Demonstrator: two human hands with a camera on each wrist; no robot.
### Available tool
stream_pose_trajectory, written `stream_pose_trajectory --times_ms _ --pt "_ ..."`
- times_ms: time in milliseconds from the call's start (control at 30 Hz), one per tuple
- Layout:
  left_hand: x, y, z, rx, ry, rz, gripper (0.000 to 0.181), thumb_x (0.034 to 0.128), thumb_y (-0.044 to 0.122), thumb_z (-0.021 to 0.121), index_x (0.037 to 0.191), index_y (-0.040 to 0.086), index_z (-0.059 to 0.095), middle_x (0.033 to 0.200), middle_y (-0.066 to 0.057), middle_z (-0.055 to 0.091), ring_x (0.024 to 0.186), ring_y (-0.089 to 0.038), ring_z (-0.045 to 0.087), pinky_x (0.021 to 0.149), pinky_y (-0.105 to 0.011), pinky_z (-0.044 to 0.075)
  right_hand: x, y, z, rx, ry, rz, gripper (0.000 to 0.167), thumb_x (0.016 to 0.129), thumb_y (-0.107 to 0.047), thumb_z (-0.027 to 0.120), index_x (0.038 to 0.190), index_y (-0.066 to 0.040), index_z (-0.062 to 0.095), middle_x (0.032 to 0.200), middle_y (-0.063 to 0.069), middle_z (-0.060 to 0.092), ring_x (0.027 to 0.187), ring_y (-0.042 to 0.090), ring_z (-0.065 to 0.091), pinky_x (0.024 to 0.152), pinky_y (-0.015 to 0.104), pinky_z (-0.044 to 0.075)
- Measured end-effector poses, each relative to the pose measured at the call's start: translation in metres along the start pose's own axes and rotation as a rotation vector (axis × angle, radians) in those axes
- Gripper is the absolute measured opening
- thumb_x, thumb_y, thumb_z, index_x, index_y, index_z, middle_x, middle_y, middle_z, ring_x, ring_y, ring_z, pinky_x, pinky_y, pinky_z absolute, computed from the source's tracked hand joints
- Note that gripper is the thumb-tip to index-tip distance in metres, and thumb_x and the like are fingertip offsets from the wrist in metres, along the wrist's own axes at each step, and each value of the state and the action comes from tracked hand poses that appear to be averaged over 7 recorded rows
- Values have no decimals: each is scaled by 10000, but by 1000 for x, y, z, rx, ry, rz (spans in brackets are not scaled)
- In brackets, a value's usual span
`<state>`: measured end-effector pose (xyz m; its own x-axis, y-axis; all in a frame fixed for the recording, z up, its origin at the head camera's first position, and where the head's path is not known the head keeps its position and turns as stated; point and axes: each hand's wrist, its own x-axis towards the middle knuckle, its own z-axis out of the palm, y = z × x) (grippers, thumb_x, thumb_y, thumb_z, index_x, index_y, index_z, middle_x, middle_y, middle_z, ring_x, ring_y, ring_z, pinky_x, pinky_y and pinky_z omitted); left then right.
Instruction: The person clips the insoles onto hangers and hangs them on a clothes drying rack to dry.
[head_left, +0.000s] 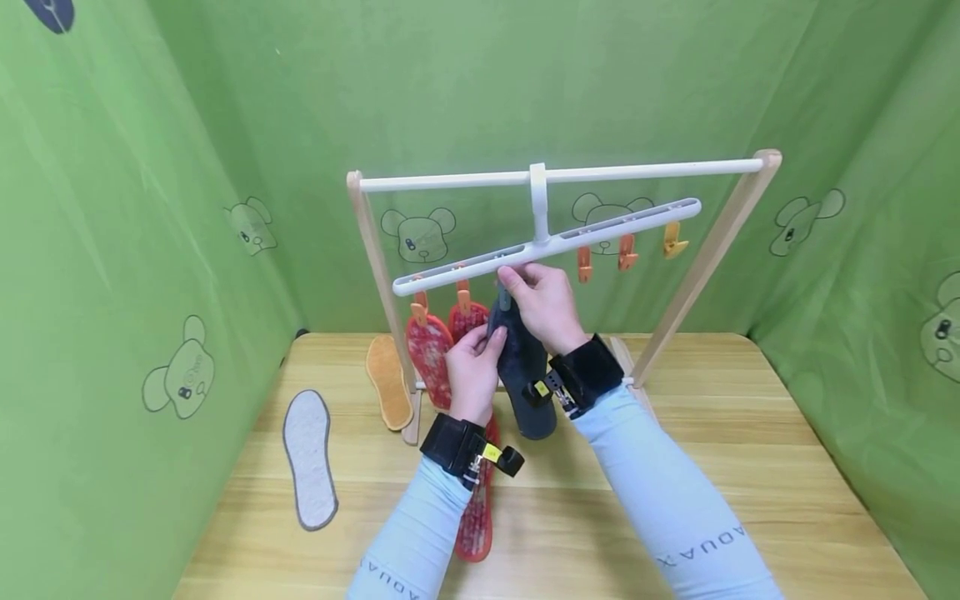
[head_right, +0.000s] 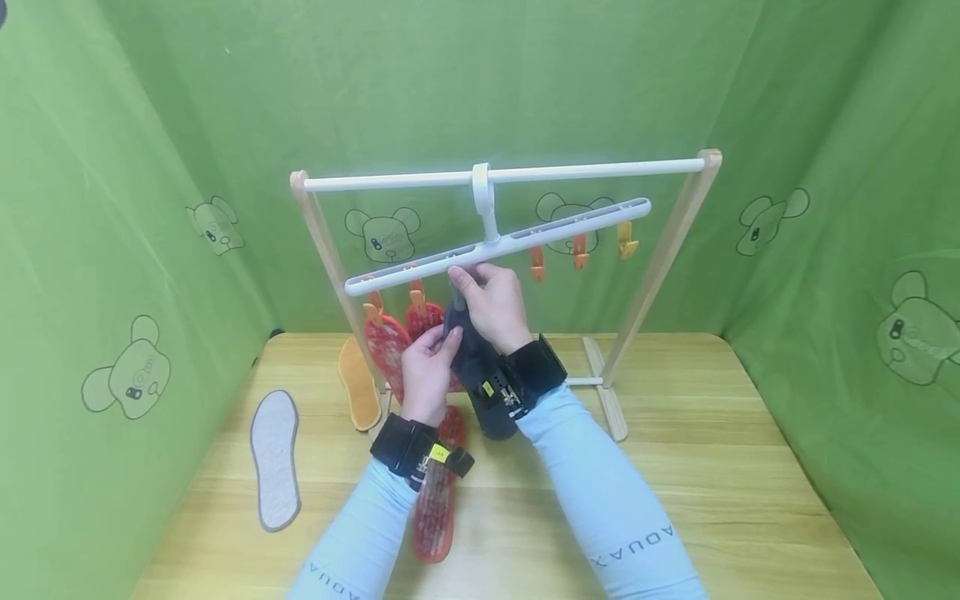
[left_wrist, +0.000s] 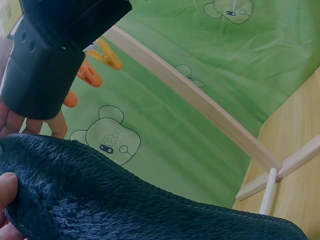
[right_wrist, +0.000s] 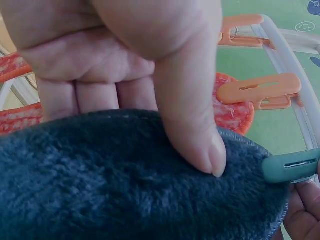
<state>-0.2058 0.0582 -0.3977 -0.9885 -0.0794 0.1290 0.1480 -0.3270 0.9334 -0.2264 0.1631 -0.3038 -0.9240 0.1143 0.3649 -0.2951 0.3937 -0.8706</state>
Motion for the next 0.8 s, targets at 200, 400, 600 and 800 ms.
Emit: stream_pose_trajectory --times_ms 200,400,600,800 --pt "2 0 1 8 2 -13 227 930 173 716 1078 1 727 1000 -127 737 912 -202 705 858 -335 561 0 1 0 4 -4 -6 328 988 -279 625 1082 19 728 996 165 732 959 234 649 851 339 486" --pt "5 0 1 15 -3 -16 218 930 170 716 1066 0 734 978 -121 740 872 -181 701 811 -316 573 0 1 0 30 -10 16 321 983 -295 631 1063 -2 734 998 147 730 966 220 634 867 344 480" --pt "8 -1 0 19 -14 -2 214 933 164 712 1058 -8 733 968 -129 738 867 -190 704 811 -328 575 0 2 -1 41 -22 23 312 986 -280 631 1077 4 724 1016 154 722 971 231 626 882 356 475" --pt "9 0 0 45 -15 -8 222 936 177 710 1067 -1 734 972 -115 738 872 -189 701 830 -333 570 1 2 -1 28 -36 22 314 990 -271 628 1095 11 716 1039 160 717 980 237 627 893 360 476"
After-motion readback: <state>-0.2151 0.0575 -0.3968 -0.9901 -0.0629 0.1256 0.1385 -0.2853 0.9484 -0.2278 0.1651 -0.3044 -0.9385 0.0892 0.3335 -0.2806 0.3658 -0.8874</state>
